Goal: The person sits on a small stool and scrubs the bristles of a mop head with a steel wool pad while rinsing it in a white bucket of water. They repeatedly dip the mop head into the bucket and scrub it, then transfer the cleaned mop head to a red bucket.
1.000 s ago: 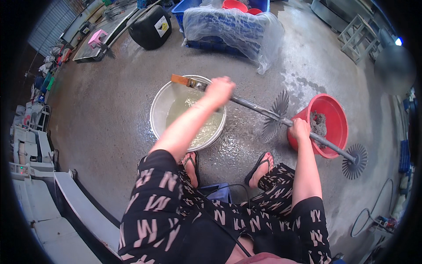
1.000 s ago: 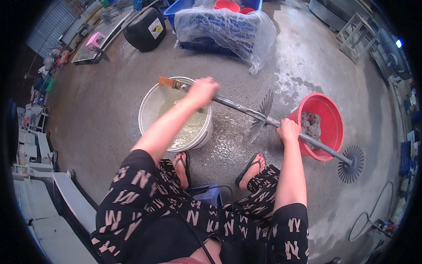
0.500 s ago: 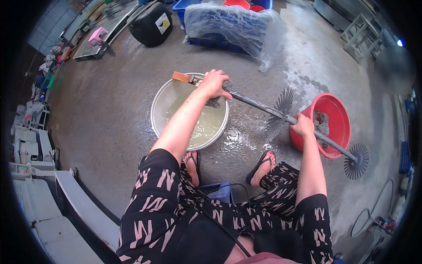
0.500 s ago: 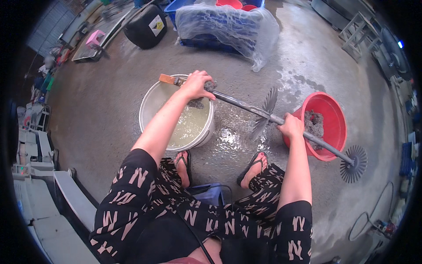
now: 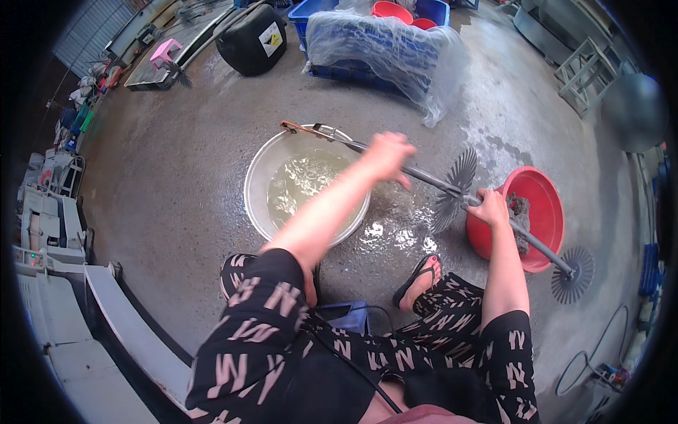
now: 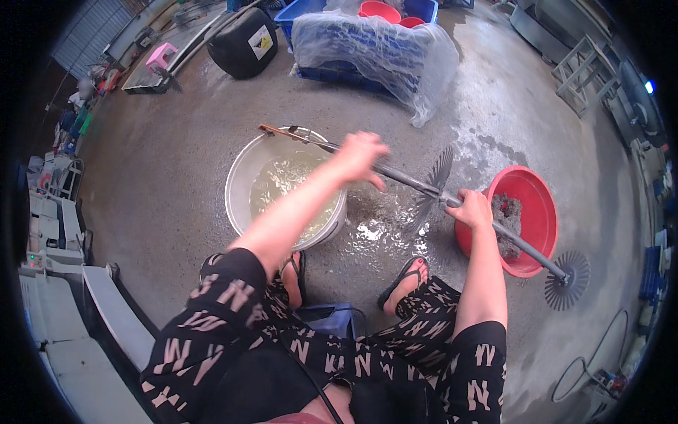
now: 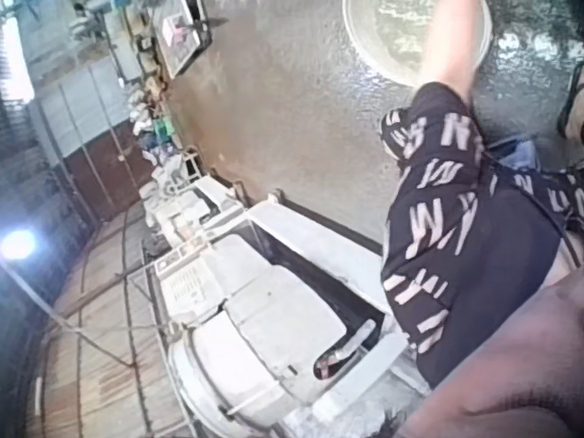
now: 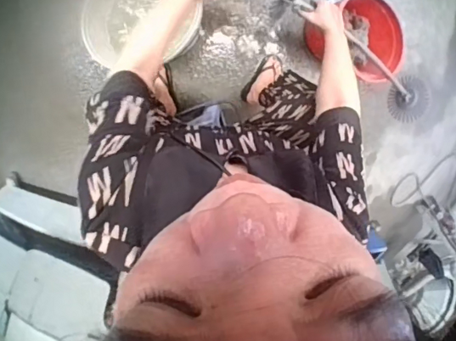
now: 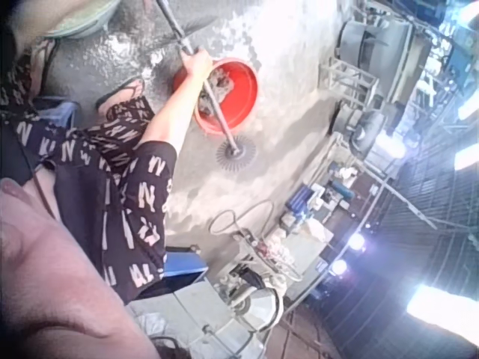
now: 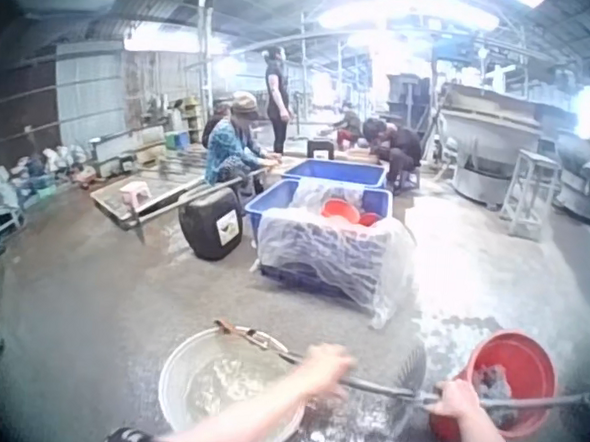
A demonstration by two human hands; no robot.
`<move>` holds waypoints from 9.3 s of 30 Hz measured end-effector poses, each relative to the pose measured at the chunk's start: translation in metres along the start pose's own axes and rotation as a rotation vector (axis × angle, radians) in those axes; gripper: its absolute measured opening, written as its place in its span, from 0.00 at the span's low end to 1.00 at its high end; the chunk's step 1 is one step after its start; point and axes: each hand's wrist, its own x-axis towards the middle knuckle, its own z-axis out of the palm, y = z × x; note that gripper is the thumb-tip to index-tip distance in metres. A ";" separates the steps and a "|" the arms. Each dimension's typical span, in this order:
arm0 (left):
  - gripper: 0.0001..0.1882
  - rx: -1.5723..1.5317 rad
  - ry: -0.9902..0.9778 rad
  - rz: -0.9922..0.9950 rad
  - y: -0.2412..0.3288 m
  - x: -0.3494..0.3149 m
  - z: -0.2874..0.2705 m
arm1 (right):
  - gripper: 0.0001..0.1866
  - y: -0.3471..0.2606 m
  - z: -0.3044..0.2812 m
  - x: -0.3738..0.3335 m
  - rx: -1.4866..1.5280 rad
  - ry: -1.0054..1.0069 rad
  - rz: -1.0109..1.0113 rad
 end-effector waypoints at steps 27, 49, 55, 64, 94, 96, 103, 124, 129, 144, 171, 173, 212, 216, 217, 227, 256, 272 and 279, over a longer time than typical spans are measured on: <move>0.28 -0.049 -0.010 -0.165 0.033 0.025 0.018 | 0.18 -0.003 0.005 0.000 -0.159 0.031 -0.118; 0.12 0.053 0.727 -0.113 -0.041 -0.033 0.022 | 0.21 -0.013 0.007 0.004 -0.131 0.032 -0.108; 0.12 0.213 0.786 -0.589 -0.104 -0.058 -0.013 | 0.20 -0.009 0.013 0.003 -0.142 0.075 -0.108; 0.05 -0.186 1.008 -0.366 -0.058 -0.080 -0.016 | 0.19 -0.009 0.015 -0.002 -0.135 0.068 -0.102; 0.18 -0.391 0.646 -0.863 -0.109 -0.100 -0.023 | 0.17 -0.002 0.018 -0.002 -0.142 0.157 -0.120; 0.17 -0.128 0.724 -0.679 -0.091 -0.095 -0.008 | 0.18 -0.018 0.008 -0.004 -0.105 0.084 -0.070; 0.19 -0.245 0.617 -0.775 -0.091 -0.092 -0.018 | 0.18 -0.012 0.010 -0.007 -0.112 0.117 -0.094; 0.18 -0.288 0.594 -0.869 -0.111 -0.105 -0.056 | 0.18 -0.008 0.019 -0.009 -0.108 0.151 -0.138; 0.29 -0.155 0.325 -0.582 -0.099 -0.105 -0.049 | 0.22 0.004 0.022 -0.006 -0.165 0.101 -0.172; 0.26 0.183 -0.079 -0.797 -0.046 -0.150 -0.051 | 0.17 -0.011 0.000 -0.001 -0.186 0.209 -0.350; 0.28 0.114 0.127 -0.843 -0.030 -0.167 -0.054 | 0.18 0.237 0.112 -0.159 1.439 0.988 1.527; 0.29 0.098 0.130 -0.834 -0.031 -0.165 -0.051 | 0.21 0.241 0.102 -0.177 1.094 0.952 1.591; 0.20 -0.286 0.797 -0.697 -0.042 -0.175 -0.027 | 0.09 -0.040 0.015 0.005 -0.175 -0.051 -0.119; 0.15 -0.114 0.634 -0.536 0.008 -0.130 0.008 | 0.10 -0.048 0.007 0.004 -0.153 -0.111 -0.103; 0.14 -0.096 0.562 -0.465 0.017 -0.125 0.012 | 0.10 -0.045 0.007 0.004 -0.163 -0.113 -0.101; 0.13 -0.093 0.712 -0.497 -0.017 -0.144 0.010 | 0.12 -0.027 0.024 0.018 -0.078 -0.168 -0.139; 0.14 -0.188 0.874 -0.697 -0.056 -0.157 -0.002 | 0.13 -0.032 0.022 0.017 -0.151 -0.143 -0.090; 0.13 -0.160 0.878 -0.597 -0.070 -0.170 -0.003 | 0.12 -0.023 0.033 0.020 -0.087 -0.114 -0.084; 0.14 -0.192 0.875 -0.699 -0.062 -0.162 -0.002 | 0.14 -0.013 0.036 0.023 -0.114 -0.127 -0.076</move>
